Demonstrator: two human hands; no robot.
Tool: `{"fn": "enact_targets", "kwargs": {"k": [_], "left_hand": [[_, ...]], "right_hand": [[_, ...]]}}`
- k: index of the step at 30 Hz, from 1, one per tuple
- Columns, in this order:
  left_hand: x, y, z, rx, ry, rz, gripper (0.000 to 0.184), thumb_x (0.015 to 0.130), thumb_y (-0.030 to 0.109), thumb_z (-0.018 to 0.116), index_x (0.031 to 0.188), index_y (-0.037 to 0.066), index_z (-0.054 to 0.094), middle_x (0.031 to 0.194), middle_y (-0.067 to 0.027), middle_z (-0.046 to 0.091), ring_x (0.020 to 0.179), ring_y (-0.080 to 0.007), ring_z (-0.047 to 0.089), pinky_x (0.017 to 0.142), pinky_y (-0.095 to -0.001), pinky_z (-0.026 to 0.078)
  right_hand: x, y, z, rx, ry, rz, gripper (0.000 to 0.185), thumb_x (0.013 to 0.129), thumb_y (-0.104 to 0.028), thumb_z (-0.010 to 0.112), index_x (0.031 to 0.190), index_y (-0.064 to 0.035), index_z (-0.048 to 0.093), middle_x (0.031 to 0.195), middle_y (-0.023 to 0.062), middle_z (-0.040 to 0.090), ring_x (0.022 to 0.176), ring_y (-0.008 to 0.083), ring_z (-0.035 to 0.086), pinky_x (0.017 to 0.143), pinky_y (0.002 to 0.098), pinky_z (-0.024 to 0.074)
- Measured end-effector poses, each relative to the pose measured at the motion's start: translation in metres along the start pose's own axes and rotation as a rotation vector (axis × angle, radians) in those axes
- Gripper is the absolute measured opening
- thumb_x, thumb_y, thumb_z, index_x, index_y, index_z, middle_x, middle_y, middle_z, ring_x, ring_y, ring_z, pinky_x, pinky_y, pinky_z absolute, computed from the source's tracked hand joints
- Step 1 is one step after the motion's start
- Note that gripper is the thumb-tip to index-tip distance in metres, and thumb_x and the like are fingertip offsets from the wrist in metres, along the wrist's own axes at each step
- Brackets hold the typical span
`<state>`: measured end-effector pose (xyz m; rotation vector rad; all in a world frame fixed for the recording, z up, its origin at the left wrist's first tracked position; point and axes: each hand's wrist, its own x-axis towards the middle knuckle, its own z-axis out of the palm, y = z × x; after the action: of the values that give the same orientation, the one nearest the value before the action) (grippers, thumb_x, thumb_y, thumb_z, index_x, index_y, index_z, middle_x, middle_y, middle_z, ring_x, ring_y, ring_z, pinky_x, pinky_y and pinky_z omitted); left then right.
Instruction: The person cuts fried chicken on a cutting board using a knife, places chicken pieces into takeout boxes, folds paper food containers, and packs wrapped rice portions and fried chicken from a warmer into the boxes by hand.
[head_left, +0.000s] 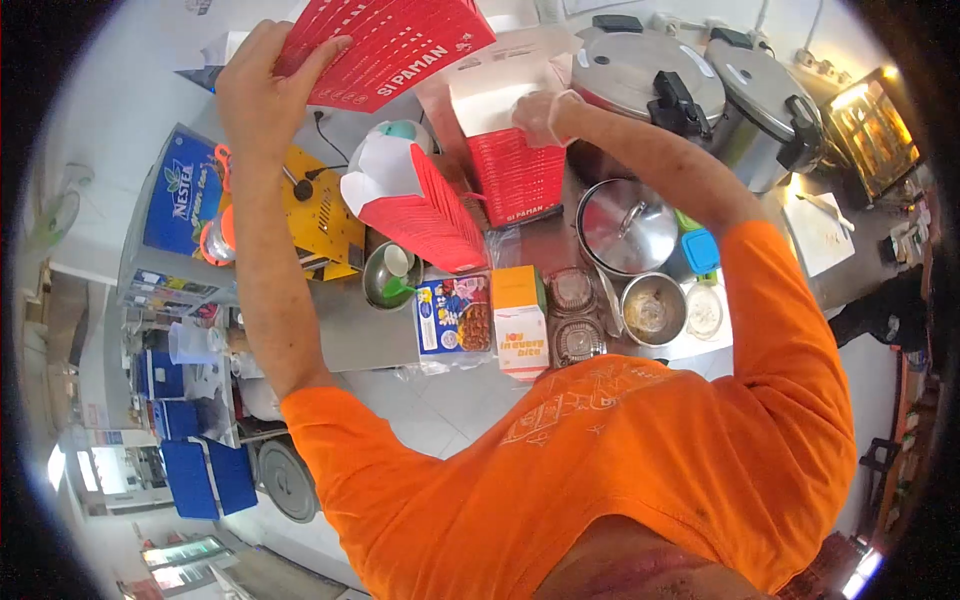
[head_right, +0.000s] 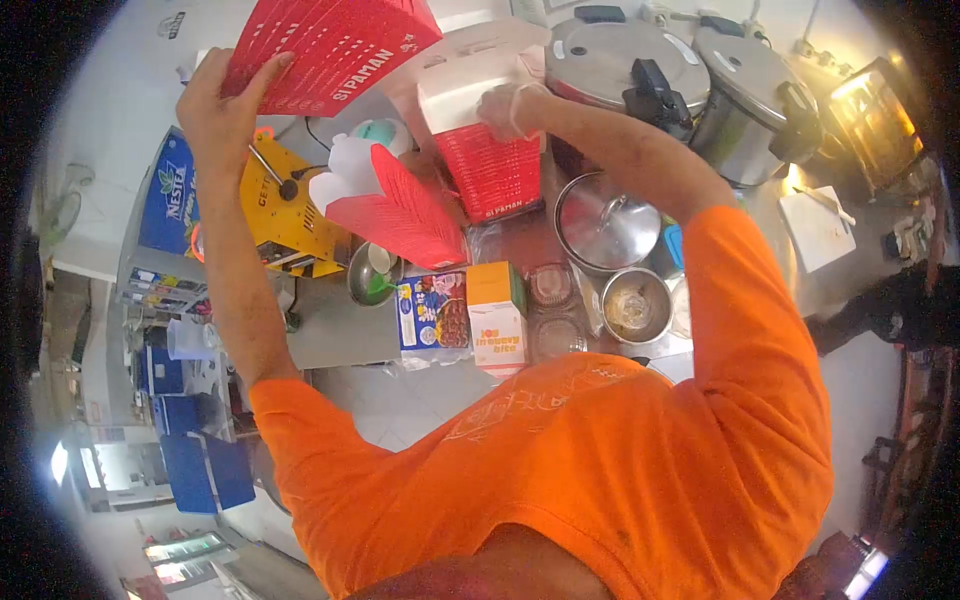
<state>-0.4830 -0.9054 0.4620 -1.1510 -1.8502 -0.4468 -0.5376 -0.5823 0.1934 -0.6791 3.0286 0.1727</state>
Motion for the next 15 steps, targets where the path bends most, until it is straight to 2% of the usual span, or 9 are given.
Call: {"fn": "enact_targets", "kwargs": {"k": [1, 4, 6, 7, 10, 13, 15], "left_hand": [[-0.007, 0.001, -0.006, -0.005, -0.005, -0.014, 0.030, 0.082, 0.026, 0.086, 0.093, 0.003, 0.071, 0.083, -0.0073, 0.070, 0.071, -0.0202, 0.069, 0.061, -0.0300, 0.051], [-0.026, -0.004, -0.018, 0.025, -0.038, -0.078, 0.026, 0.083, 0.018, 0.085, 0.097, 0.001, 0.072, 0.088, -0.0066, 0.071, 0.074, -0.0153, 0.065, 0.069, -0.0297, 0.051], [-0.032, -0.009, -0.020, 0.019, -0.012, -0.035, 0.028, 0.082, 0.023, 0.085, 0.096, 0.002, 0.072, 0.085, -0.0070, 0.070, 0.072, -0.0179, 0.067, 0.064, -0.0294, 0.051], [-0.034, -0.011, -0.021, 0.015, 0.002, -0.012, 0.029, 0.082, 0.025, 0.086, 0.095, 0.003, 0.072, 0.083, -0.0072, 0.070, 0.070, -0.0191, 0.068, 0.062, -0.0293, 0.051], [-0.037, -0.017, -0.021, 0.053, 0.079, 0.003, 0.028, 0.081, 0.023, 0.086, 0.095, 0.003, 0.072, 0.082, -0.0071, 0.070, 0.070, -0.0175, 0.068, 0.062, -0.0286, 0.051], [-0.032, -0.012, -0.028, 0.067, 0.066, -0.245, 0.027, 0.082, 0.021, 0.087, 0.094, 0.001, 0.073, 0.086, -0.0058, 0.075, 0.073, -0.0098, 0.067, 0.069, -0.0259, 0.053], [-0.026, -0.020, -0.030, -0.012, 0.072, -0.218, 0.027, 0.082, 0.020, 0.087, 0.094, 0.001, 0.073, 0.087, -0.0054, 0.076, 0.074, -0.0084, 0.067, 0.069, -0.0253, 0.054]], "right_hand": [[-0.006, -0.004, 0.003, -0.059, 0.040, -0.073, 0.020, 0.083, -0.020, 0.063, 0.081, -0.0057, 0.077, 0.085, 0.0181, 0.075, 0.086, 0.0346, 0.074, 0.076, 0.0441, 0.0599], [-0.028, -0.017, 0.008, -0.178, 0.142, -0.256, 0.018, 0.082, -0.016, 0.063, 0.075, -0.0060, 0.076, 0.080, 0.0176, 0.074, 0.080, 0.0348, 0.074, 0.073, 0.0441, 0.0599], [-0.040, -0.028, 0.010, -0.182, 0.173, -0.337, 0.018, 0.082, -0.014, 0.062, 0.074, -0.0056, 0.075, 0.081, 0.0175, 0.074, 0.079, 0.0346, 0.074, 0.072, 0.0445, 0.0598], [-0.051, -0.033, 0.003, -0.230, 0.106, -0.309, 0.018, 0.083, -0.013, 0.061, 0.073, -0.0042, 0.074, 0.079, 0.0169, 0.074, 0.077, 0.0345, 0.073, 0.072, 0.0460, 0.0596], [-0.094, -0.038, -0.021, -0.131, 0.395, -0.455, 0.018, 0.085, -0.015, 0.062, 0.075, -0.0036, 0.072, 0.079, 0.0164, 0.073, 0.076, 0.0353, 0.073, 0.073, 0.0477, 0.0592], [-0.112, -0.045, -0.033, -0.166, 0.136, -0.364, 0.015, 0.084, -0.019, 0.064, 0.076, -0.0075, 0.068, 0.076, 0.0137, 0.067, 0.077, 0.0346, 0.070, 0.074, 0.0473, 0.0570], [-0.127, -0.058, -0.036, -0.106, 0.157, -0.352, 0.014, 0.084, -0.019, 0.065, 0.076, -0.0075, 0.067, 0.077, 0.0137, 0.067, 0.076, 0.0342, 0.070, 0.072, 0.0463, 0.0568]]}}
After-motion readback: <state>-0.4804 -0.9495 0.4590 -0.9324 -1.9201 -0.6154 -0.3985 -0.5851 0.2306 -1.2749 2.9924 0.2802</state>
